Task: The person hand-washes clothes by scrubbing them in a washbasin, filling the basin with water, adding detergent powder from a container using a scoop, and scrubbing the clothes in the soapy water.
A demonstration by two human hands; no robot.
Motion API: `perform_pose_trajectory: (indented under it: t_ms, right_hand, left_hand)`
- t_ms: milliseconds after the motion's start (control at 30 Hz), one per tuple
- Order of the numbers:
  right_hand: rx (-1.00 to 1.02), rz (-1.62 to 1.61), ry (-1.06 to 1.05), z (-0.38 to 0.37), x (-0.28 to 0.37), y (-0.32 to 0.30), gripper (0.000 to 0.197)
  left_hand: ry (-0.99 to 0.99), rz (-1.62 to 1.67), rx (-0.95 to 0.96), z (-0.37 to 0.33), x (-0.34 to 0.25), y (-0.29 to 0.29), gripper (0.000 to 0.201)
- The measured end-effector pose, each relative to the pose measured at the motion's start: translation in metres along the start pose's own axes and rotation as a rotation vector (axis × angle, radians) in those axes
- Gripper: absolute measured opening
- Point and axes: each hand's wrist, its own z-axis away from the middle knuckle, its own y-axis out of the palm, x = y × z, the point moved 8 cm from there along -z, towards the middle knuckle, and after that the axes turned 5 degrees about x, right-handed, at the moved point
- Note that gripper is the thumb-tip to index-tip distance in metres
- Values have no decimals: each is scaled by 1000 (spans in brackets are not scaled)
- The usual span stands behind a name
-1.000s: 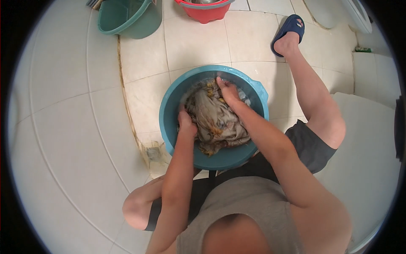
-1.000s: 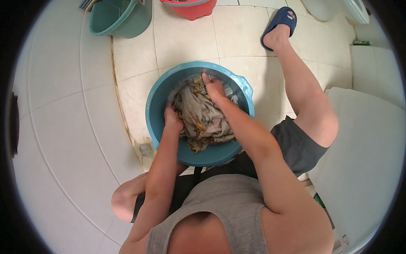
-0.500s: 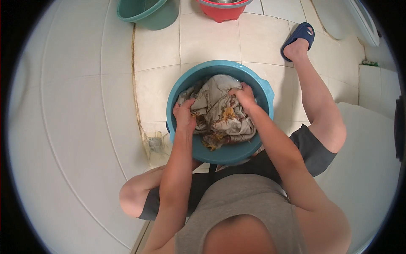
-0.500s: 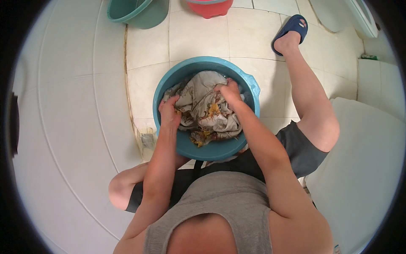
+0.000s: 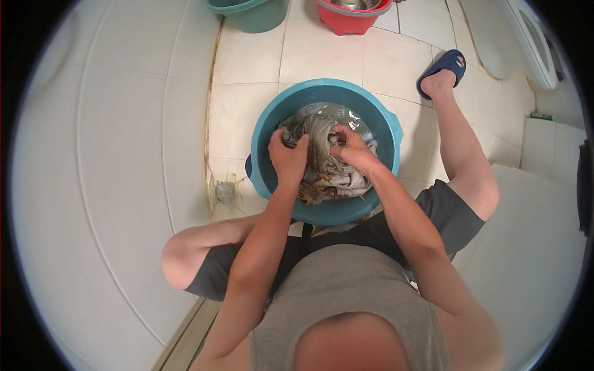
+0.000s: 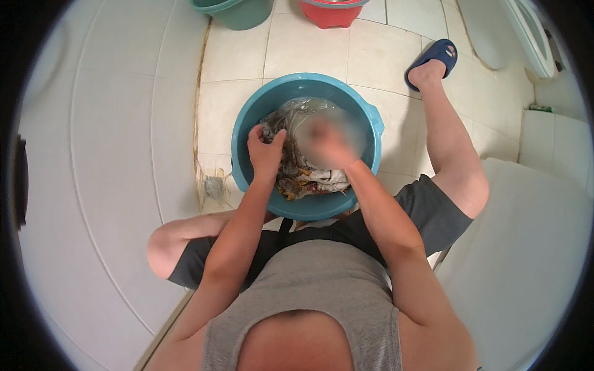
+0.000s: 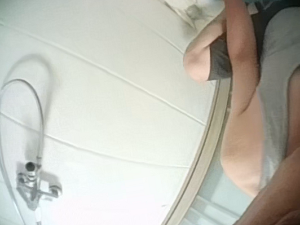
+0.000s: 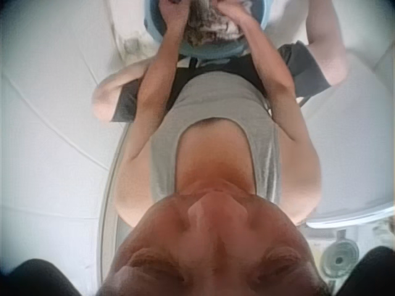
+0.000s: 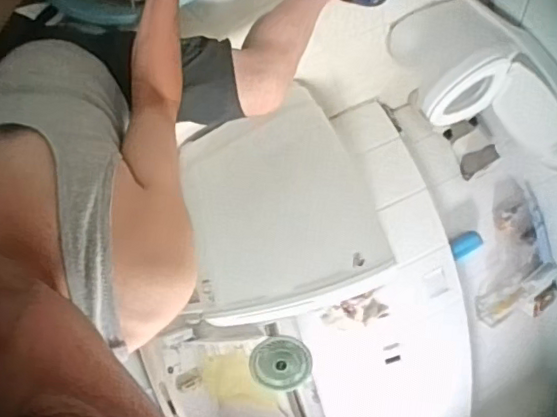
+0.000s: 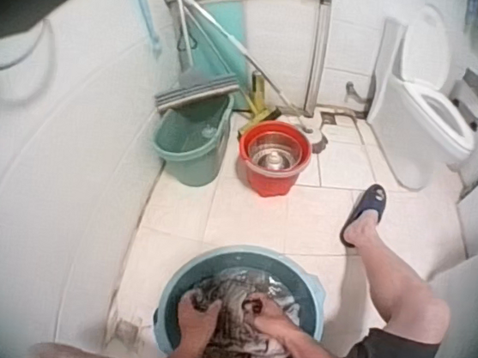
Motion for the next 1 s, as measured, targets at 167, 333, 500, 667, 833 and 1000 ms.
perform_pose_trajectory:
  t_ms: [167,333,500,667,833,1000]
  right_hand:
    - [116,309,180,18,22,19,27]
    - [26,206,27,33,53,26,21]
    - [-129,-216,-190,52,83,-6,19]
    - [-310,-349,-224,64,97,-29,24]
    - [-400,-286,-107,57,36,-41,42]
    - [-167,-185,-17,52,16,-9,62]
  left_hand:
    - [-75,124,353,27,5,28,65]
    - [-49,169,355,19,11,25,33]
    - [-291,630,162,28,16,10,14]
    - [-405,759,105,31,45,0,15]
    - [-161,85,-36,36,26,-17,17]
    - [-64,155,98,36,7,-12,23]
